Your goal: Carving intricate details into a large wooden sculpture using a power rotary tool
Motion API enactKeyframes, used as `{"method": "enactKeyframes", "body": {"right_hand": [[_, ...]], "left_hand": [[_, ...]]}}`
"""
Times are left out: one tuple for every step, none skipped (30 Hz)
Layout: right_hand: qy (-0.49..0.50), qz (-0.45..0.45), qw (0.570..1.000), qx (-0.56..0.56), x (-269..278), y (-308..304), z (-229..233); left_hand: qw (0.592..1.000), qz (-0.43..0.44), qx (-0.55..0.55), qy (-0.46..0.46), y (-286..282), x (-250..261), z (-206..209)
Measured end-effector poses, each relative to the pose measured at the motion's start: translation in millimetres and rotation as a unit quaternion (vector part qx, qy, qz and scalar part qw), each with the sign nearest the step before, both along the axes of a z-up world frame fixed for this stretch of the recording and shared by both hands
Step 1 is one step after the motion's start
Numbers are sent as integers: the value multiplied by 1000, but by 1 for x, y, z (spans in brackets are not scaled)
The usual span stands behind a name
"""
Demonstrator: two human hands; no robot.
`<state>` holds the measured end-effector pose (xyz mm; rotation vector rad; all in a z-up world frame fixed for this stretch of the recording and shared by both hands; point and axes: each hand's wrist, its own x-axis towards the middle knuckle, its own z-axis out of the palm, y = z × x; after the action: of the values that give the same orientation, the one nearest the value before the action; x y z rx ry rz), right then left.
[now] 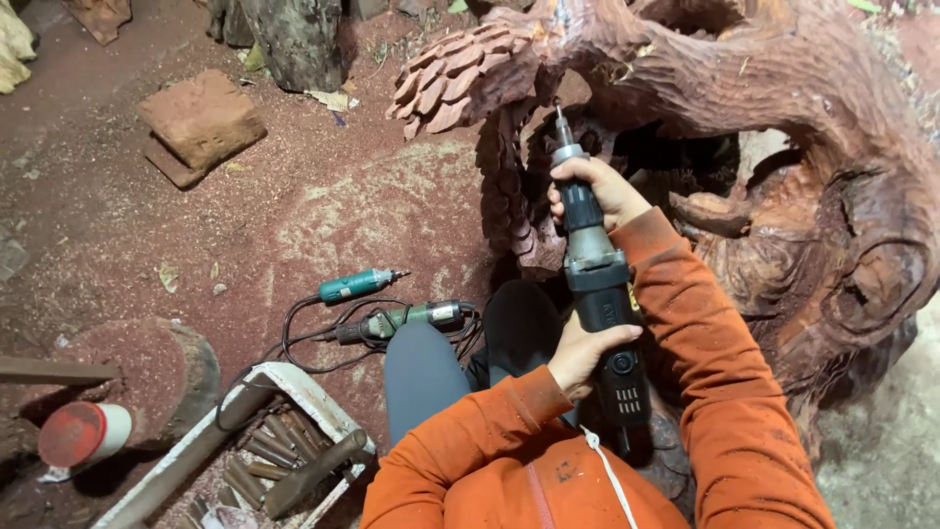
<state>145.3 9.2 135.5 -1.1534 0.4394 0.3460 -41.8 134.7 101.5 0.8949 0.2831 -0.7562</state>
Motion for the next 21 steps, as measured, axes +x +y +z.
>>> {"method": "enactKeyframes", "body": {"right_hand": [[-22, 11, 1000, -3, 1, 2, 1], [-24, 16, 1000, -5, 1, 3, 4], [-30, 27, 999, -11, 1, 5, 7], [-34, 35, 999, -17, -1, 5, 8], [-34, 37, 999, -19, 0, 5, 9], [-37, 38, 998, -20, 1, 5, 10], [-40, 38, 998, -22, 2, 5, 11], [-39, 39, 998, -23, 3, 3, 9], [-39, 42, 998, -23, 4, 1, 6], [-39, 43, 998, -22, 4, 0, 3], [-38, 42, 998, -21, 4, 2, 4], [-37, 43, 998, -23, 4, 4, 5], [-36, 45, 998, -24, 4, 5, 6], [-37, 42, 998, -23, 4, 6, 7], [-36, 39, 998, -23, 3, 6, 8], [-35, 36, 998, -25, 2, 5, 10], [-35, 34, 999, -25, 0, 8, 12], [-39, 31, 998, -29, -2, 10, 14], [-43, 28, 998, -33, -4, 11, 17], [-45, 22, 998, -31, -7, 12, 15], [-57, 18, 998, -30, -10, 12, 13]], "left_hand": [[1000, 8, 6, -12, -1, 0, -5], [1000, 13, 4, -14, -3, 0, -3], [1000, 25, -9, -8, -5, 0, -1], [999, 36, -23, 0, -8, -2, 1], [999, 38, -25, 1, -9, -2, 3], [999, 41, -25, -1, -9, -1, 5], [999, 43, -25, -3, -11, -1, 7], [999, 44, -26, -3, -11, -1, 7], [999, 46, -26, -1, -13, -1, 7], [999, 47, -25, 0, -12, -2, 7], [999, 47, -24, 0, -12, -3, 8], [998, 49, -28, 4, -12, -3, 10], [998, 52, -32, 7, -13, -4, 12], [998, 49, -30, 7, -13, -5, 12], [998, 45, -34, 10, -12, -6, 12], [998, 41, -39, 13, -13, -7, 12], [998, 39, -39, 13, -13, -8, 11], [998, 38, -42, 15, -13, -10, 10], [998, 37, -45, 16, -14, -11, 9], [998, 31, -44, 14, -10, -14, 9], [999, 21, -32, 0, -6, -16, 9]]}}
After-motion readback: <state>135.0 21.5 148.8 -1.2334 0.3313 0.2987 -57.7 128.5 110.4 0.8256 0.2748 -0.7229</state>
